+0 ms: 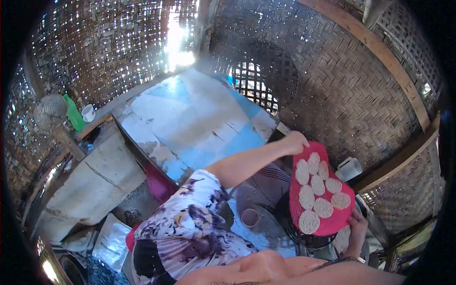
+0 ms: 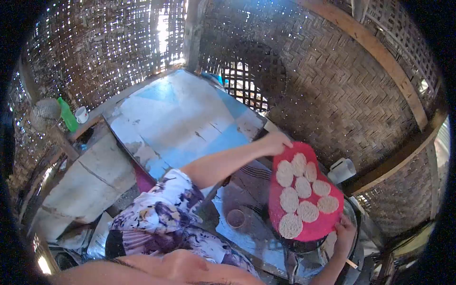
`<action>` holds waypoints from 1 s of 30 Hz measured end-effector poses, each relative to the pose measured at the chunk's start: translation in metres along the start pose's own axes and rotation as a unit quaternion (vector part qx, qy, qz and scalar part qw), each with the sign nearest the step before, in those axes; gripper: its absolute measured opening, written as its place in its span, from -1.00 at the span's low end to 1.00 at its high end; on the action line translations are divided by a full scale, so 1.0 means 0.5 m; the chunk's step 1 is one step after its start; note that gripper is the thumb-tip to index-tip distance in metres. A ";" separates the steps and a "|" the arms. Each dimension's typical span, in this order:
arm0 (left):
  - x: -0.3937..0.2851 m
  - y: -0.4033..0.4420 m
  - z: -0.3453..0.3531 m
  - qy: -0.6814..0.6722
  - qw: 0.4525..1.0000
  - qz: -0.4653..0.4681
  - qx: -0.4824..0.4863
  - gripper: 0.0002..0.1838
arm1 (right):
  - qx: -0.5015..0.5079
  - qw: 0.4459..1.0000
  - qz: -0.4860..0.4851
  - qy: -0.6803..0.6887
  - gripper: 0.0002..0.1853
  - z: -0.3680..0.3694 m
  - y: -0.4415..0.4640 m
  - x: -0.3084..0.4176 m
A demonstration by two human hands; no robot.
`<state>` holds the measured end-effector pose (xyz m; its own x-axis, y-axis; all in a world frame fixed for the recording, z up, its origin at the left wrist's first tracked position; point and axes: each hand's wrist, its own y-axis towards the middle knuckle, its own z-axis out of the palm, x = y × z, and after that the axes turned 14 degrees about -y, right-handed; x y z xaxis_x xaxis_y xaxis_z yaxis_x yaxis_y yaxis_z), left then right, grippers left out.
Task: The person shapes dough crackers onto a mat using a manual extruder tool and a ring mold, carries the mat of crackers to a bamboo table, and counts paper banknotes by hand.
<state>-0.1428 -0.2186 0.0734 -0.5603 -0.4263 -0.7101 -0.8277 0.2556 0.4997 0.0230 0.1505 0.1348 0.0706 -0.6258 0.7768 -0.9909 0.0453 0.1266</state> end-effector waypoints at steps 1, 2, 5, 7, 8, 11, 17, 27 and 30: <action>-0.012 -0.019 -0.073 0.002 0.999 -0.039 -0.006 -0.63 | 0.020 1.000 -0.016 0.004 -0.54 0.022 0.017 0.034; -0.006 -0.039 -0.139 -0.018 0.999 -0.045 -0.024 -0.63 | 0.040 0.999 -0.033 0.008 -0.51 0.051 0.038 0.066; 0.021 -0.125 -0.322 -0.016 0.992 -0.092 -0.088 -0.66 | 0.082 0.996 -0.019 0.029 -0.53 0.172 0.104 0.158; 0.090 -0.184 -0.424 -0.030 0.981 -0.119 -0.147 -0.71 | 0.145 0.985 -0.058 0.077 -0.52 0.280 0.170 0.187; 0.126 -0.216 -0.478 -0.003 0.979 -0.130 -0.155 -0.73 | 0.177 0.977 -0.067 0.096 -0.52 0.337 0.193 0.218; 0.216 -0.306 -0.616 0.053 0.956 -0.191 -0.215 -0.76 | 0.249 0.954 -0.121 0.115 -0.57 0.526 0.267 0.298; 0.330 -0.418 -0.794 0.160 0.865 -0.348 -0.325 -0.80 | 0.289 0.937 -0.181 0.076 -0.57 0.836 0.369 0.454; 0.508 -0.447 -0.928 0.233 0.779 -0.386 -0.435 -0.82 | 0.219 0.947 -0.234 -0.017 -0.62 1.167 0.553 0.480; 0.541 -0.447 -0.955 0.209 0.769 -0.416 -0.438 -0.82 | 0.199 0.958 -0.203 -0.045 -0.59 1.223 0.582 0.444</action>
<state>-0.0942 -0.8055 0.0067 0.3623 -0.4139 -0.8351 -0.4521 -0.8616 0.2309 -0.3195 -0.4510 -0.0332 0.4664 -0.5948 0.6548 -0.8506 -0.5048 0.1473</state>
